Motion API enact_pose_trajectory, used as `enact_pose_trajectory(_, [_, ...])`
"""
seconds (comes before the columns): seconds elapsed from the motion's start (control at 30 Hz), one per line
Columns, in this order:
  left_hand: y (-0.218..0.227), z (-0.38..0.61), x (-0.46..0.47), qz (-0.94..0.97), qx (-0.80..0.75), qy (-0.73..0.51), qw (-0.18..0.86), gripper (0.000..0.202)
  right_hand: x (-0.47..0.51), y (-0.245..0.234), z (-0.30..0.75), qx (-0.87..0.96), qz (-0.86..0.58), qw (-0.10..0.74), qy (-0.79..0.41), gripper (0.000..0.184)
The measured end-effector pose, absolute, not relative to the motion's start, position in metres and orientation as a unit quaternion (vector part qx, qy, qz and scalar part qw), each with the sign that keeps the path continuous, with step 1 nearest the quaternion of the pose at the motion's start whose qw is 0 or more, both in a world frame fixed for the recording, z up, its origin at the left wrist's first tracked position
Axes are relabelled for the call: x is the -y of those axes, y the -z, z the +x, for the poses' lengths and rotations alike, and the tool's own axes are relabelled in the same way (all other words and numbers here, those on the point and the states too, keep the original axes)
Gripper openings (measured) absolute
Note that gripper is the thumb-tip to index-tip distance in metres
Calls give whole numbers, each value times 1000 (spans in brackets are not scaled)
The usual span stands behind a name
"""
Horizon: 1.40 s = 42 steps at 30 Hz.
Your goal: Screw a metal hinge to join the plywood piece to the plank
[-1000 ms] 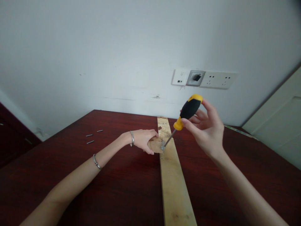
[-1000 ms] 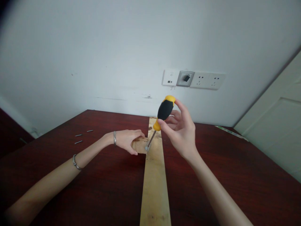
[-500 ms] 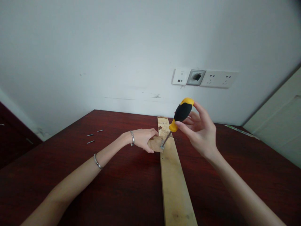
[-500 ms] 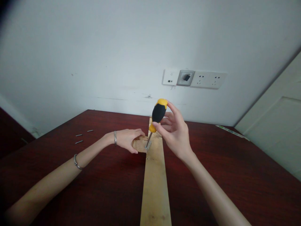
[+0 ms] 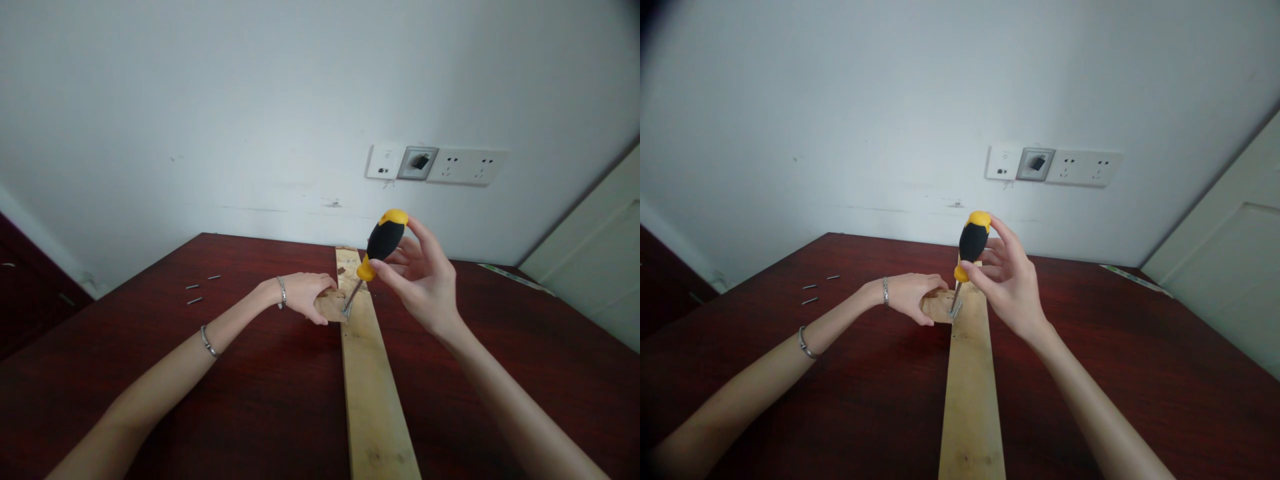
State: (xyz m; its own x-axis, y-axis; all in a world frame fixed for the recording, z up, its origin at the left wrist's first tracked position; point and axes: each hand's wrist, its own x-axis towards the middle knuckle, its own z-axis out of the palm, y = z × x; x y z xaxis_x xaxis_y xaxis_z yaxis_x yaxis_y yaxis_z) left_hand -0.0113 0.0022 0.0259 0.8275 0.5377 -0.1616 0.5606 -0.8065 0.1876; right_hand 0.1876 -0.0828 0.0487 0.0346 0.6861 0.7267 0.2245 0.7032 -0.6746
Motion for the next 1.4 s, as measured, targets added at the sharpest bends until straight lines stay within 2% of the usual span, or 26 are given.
enact_pose_trajectory(0.43, [-27, -12, -5, 950, -286, 45, 117, 64, 85, -51, 189, 674, -325, 633, -199, 72])
enact_pose_trajectory(0.8, [-29, -11, -4, 950, -287, 41, 118, 63, 85, -53, 190, 681, -311, 631, -203, 70])
enact_pose_trajectory(1.03, [-27, -9, -3, 957, -274, 37, 91, 65, 91, -59, 190, 678, -348, 611, -214, 87])
enact_pose_trajectory(1.2, [-27, -7, -1, 960, -268, 54, 57, 71, 90, -62, 191, 693, -362, 585, -216, 77])
enact_pose_trajectory(1.4, [-27, -4, 3, 959, -271, 69, 40, 69, 78, -66, 194, 685, -402, 593, -136, 61])
